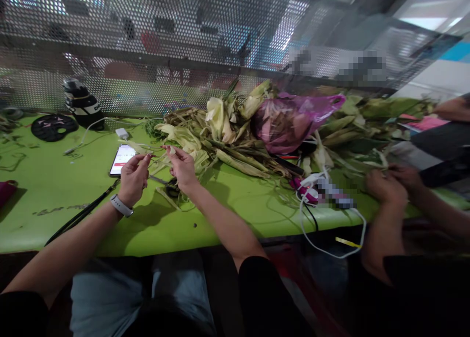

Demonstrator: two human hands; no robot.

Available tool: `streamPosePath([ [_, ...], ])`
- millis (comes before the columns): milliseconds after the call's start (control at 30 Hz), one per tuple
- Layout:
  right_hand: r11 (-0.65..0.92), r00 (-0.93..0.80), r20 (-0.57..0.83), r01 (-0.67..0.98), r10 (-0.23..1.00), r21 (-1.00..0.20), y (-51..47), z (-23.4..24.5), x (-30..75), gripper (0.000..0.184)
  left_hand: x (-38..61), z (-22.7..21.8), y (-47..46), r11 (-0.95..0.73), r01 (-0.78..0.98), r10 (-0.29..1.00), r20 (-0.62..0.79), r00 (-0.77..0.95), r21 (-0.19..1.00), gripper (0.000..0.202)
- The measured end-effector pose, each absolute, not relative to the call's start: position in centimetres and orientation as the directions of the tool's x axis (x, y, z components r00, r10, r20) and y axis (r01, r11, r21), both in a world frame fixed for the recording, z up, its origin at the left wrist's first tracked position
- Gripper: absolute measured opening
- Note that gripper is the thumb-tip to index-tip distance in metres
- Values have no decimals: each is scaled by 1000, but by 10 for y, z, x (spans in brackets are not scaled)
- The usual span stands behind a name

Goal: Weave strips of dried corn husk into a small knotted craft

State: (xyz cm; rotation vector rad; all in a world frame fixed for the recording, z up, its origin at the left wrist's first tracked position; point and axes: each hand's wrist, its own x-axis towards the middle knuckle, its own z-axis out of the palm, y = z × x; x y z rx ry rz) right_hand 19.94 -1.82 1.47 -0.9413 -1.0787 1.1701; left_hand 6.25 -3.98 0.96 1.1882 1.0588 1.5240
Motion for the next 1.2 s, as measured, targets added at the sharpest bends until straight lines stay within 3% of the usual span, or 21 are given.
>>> streamPosePath([
  [167, 174, 0, 177, -182, 984, -968, -23, 19, 203, 43, 61, 12, -41, -258, -113, 960, 241, -145, 960, 27],
  [300, 200, -1, 202, -109, 979, -974, -23, 20, 206, 43, 56, 17, -40, -250, -107, 968, 251, -8, 962, 30],
  [367, 216, -3, 217, -81, 976, -973, -22, 19, 207, 44, 54, 19, -38, -167, -185, 979, 185, 86, 968, 34],
  [467, 229, -20, 231, -70, 973, -971, -19, 18, 208, 45, 50, 21, -34, 107, -291, 963, -26, 270, 951, 39],
  [567, 223, -69, 227, -60, 971, -973, -18, 19, 208, 45, 48, 21, -33, 255, -282, 915, -137, 381, 925, 34],
  [933, 145, -160, 155, -76, 975, -987, -11, 19, 211, 58, 52, 18, -32, -190, 25, 950, 177, 257, 981, 24],
  [1200, 205, -55, 207, -31, 977, -978, -2, 16, 218, 57, 50, 23, -31, -303, 106, 926, 266, 268, 947, 22],
])
